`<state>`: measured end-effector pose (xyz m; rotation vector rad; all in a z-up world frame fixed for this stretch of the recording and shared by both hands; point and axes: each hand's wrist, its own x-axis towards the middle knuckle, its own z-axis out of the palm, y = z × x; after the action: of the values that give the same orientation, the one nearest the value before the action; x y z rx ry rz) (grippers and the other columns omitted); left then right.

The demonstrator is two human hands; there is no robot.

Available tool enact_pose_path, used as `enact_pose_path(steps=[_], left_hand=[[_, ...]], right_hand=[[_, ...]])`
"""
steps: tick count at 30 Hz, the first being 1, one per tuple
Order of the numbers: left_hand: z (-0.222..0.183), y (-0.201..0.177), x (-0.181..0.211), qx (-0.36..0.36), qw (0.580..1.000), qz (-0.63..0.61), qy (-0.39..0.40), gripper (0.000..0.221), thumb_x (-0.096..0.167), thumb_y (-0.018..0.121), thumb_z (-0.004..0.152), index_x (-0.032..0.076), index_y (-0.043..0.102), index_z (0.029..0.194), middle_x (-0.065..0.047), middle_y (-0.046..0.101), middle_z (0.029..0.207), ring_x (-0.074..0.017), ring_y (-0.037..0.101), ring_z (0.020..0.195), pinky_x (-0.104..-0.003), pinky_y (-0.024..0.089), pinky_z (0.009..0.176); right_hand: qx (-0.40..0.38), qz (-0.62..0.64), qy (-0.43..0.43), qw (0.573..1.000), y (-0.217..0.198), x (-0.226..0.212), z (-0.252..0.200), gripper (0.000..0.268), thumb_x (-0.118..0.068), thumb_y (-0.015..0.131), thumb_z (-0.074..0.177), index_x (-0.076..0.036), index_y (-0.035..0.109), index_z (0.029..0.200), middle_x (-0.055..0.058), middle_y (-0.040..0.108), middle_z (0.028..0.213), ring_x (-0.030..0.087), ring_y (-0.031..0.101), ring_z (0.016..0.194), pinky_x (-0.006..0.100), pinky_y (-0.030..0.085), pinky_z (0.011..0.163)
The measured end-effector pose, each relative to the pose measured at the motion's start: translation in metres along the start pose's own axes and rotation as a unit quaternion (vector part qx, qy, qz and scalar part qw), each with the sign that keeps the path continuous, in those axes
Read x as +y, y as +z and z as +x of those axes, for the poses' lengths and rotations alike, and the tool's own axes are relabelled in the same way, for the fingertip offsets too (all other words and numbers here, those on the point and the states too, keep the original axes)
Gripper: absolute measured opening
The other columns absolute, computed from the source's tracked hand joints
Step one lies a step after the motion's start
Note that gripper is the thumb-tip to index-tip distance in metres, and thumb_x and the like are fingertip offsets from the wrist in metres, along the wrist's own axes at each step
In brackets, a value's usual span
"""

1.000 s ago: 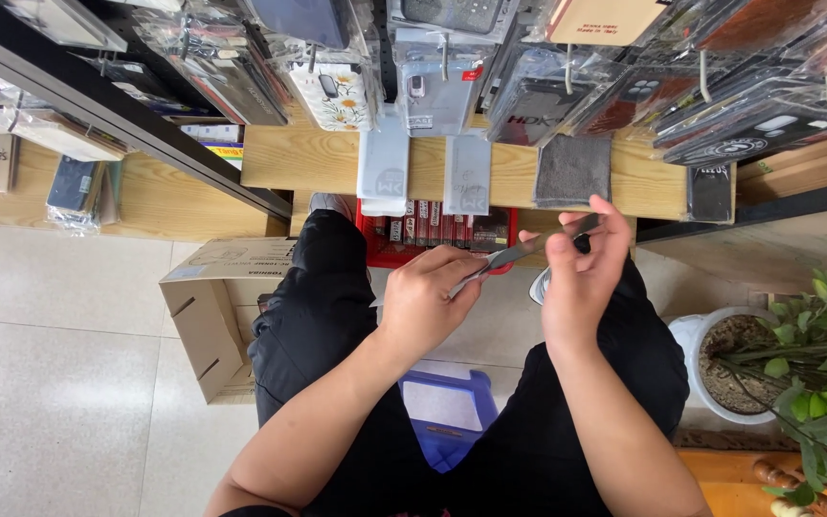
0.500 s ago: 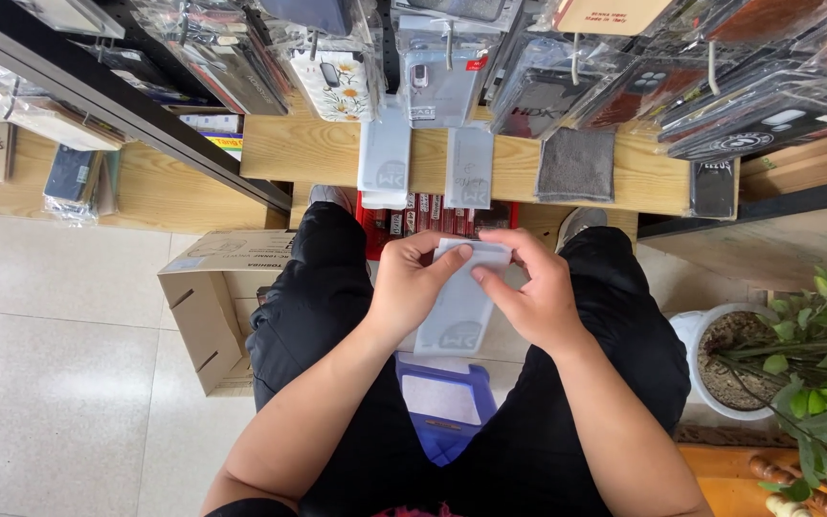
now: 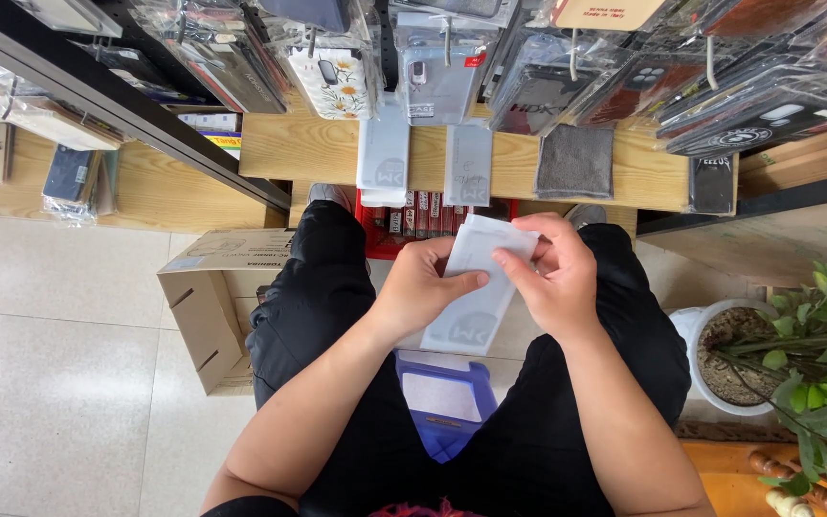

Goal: Inspecting and packaging mobile phone screen protectors and inventory items.

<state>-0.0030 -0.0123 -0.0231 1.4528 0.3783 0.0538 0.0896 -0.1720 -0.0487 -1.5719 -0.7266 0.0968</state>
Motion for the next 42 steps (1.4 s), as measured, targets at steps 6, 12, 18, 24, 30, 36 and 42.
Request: enact_pose_path(steps=[6, 12, 18, 24, 30, 36, 42], left_hand=[[-0.001, -0.002, 0.000, 0.009, 1.000, 0.027, -0.004, 0.020, 0.009, 0.080, 0.077, 0.001, 0.074, 0.095, -0.012, 0.072, 0.074, -0.0135, 0.064, 0.077, -0.030, 0.056, 0.067], [0.002, -0.001, -0.003, 0.013, 1.000, 0.013, -0.005, 0.021, 0.010, 0.080, 0.077, 0.000, 0.074, 0.095, -0.013, 0.071, 0.077, -0.0165, 0.067, 0.076, -0.032, 0.057, 0.067], [0.005, -0.008, 0.017, 0.055, 0.998, -0.040, -0.001, 0.015, 0.010, 0.077, 0.084, 0.000, 0.073, 0.095, -0.013, 0.071, 0.077, -0.0155, 0.064, 0.074, -0.032, 0.057, 0.065], [0.028, -0.035, -0.019, 0.178, 0.977, -0.118, -0.012, 0.019, 0.018, 0.069, 0.091, 0.001, 0.069, 0.082, -0.004, 0.064, 0.062, -0.0089, 0.062, 0.052, -0.021, 0.052, 0.048], [0.030, -0.052, 0.004, 0.258, 0.957, -0.106, 0.077, 0.034, 0.026, 0.054, 0.101, 0.001, 0.073, 0.088, -0.007, 0.062, 0.057, -0.0096, 0.062, 0.049, -0.021, 0.054, 0.046], [0.017, -0.032, -0.022, 0.217, 0.964, 0.110, 0.105, 0.028, 0.023, 0.057, 0.099, -0.002, 0.065, 0.089, -0.015, 0.058, 0.059, -0.0167, 0.053, 0.060, -0.036, 0.048, 0.053], [-0.001, 0.000, -0.006, 0.120, 0.972, 0.158, 0.129, 0.031, 0.028, 0.061, 0.097, 0.005, 0.062, 0.076, -0.006, 0.056, 0.048, -0.0133, 0.050, 0.046, -0.027, 0.043, 0.044]], right_hand=[[-0.014, -0.114, -0.057, 0.992, 0.003, -0.016, 0.006, 0.019, -0.010, 0.079, 0.085, -0.003, 0.070, 0.100, 0.011, 0.064, 0.101, 0.027, 0.066, 0.088, 0.037, 0.056, 0.076], [-0.026, -0.154, -0.092, 0.983, 0.006, -0.014, 0.006, 0.019, -0.014, 0.080, 0.083, -0.008, 0.072, 0.100, 0.008, 0.066, 0.104, 0.025, 0.067, 0.093, 0.034, 0.055, 0.077], [-0.019, 0.079, 0.128, 0.988, 0.016, -0.003, -0.006, 0.053, -0.011, 0.073, 0.086, 0.000, 0.047, 0.131, 0.013, 0.056, 0.107, 0.023, 0.061, 0.099, 0.038, 0.056, 0.083], [-0.342, 0.083, 0.351, 0.868, 0.036, -0.023, -0.018, 0.025, -0.024, 0.064, 0.093, -0.002, 0.076, 0.090, 0.016, 0.074, 0.080, 0.026, 0.071, 0.078, 0.040, 0.056, 0.079], [-0.350, 0.093, 0.357, 0.861, 0.046, -0.019, -0.020, 0.028, -0.025, 0.063, 0.094, -0.002, 0.079, 0.088, 0.016, 0.077, 0.080, 0.022, 0.072, 0.079, 0.036, 0.056, 0.081], [-0.321, 0.102, 0.328, 0.882, 0.048, -0.049, -0.002, 0.026, -0.025, 0.065, 0.092, -0.004, 0.077, 0.102, 0.017, 0.077, 0.091, 0.027, 0.073, 0.089, 0.044, 0.056, 0.087], [-0.151, 0.078, 0.307, 0.936, 0.021, -0.014, -0.002, 0.030, -0.031, 0.065, 0.094, -0.006, 0.078, 0.084, 0.007, 0.072, 0.076, 0.015, 0.067, 0.080, 0.037, 0.056, 0.082]])
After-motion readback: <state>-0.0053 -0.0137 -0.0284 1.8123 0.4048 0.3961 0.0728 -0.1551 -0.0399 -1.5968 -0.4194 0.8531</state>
